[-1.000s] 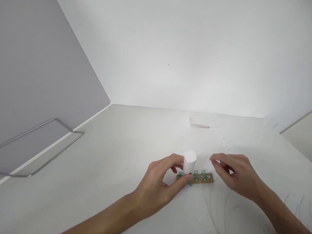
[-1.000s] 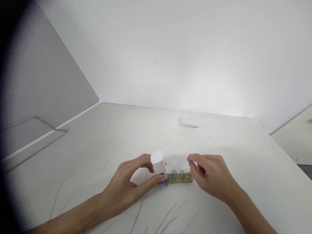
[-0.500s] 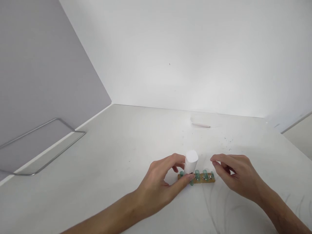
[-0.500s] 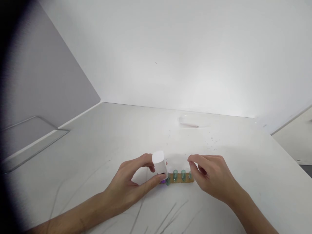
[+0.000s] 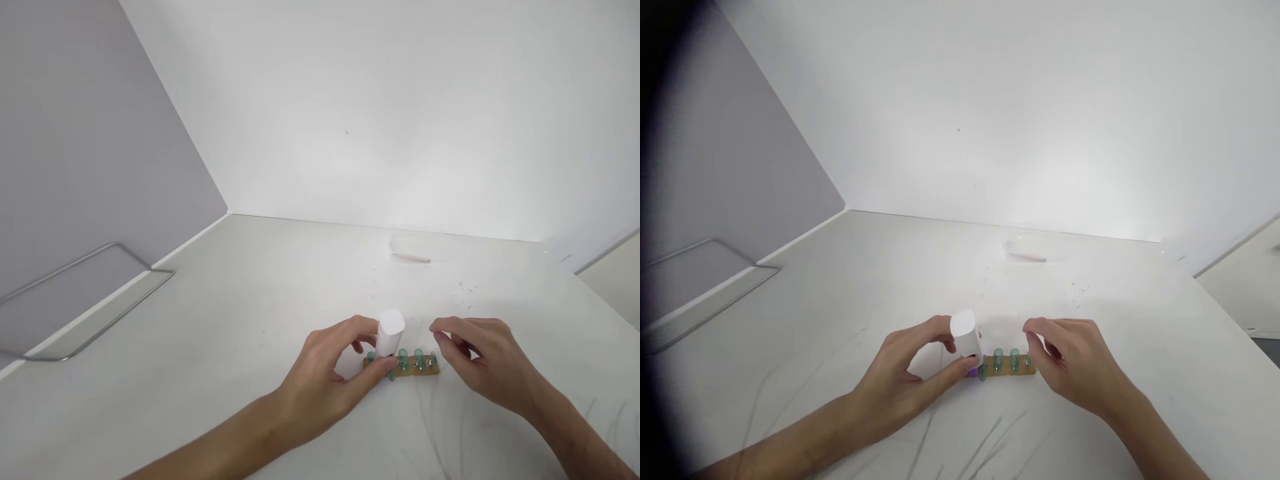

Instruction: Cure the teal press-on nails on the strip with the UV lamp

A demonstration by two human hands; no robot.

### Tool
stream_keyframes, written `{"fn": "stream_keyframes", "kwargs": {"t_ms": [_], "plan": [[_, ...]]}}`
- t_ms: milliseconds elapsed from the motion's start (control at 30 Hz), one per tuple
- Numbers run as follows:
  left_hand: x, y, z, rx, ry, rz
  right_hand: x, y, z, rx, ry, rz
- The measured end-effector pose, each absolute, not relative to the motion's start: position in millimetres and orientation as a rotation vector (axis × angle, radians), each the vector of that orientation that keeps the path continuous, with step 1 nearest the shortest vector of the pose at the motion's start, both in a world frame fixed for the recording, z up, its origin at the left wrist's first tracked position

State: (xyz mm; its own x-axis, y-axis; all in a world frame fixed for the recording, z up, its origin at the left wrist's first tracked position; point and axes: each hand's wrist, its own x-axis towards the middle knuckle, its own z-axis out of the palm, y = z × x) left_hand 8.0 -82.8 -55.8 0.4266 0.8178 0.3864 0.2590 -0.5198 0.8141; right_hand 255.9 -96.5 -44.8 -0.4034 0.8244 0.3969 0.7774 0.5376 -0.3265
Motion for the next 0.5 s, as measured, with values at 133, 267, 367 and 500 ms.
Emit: {"fn": "stream_keyframes", "kwargs": {"t_ms": [133,267,367,500], "plan": [[8.7,-82.2,-55.1,1.993,0.932,1.054,256.1,-96.9,-45.0,-1.29,-2.272,0.113],[8.7,-82.4,-54.5,2.015,0.915,1.069,257.0,-96.9,-45.5,-1.297,-2.269,0.112],[8.6,-82.7,-54.8,2.02,0.911,1.064,257.5,-97.0,-45.7,-1.306,-2.272,0.129],[7.9,-83.3,-55.3,2.004,0.912,1.044,256.4,-97.0,-44.1,-1.317,-2.287,0.117]]}}
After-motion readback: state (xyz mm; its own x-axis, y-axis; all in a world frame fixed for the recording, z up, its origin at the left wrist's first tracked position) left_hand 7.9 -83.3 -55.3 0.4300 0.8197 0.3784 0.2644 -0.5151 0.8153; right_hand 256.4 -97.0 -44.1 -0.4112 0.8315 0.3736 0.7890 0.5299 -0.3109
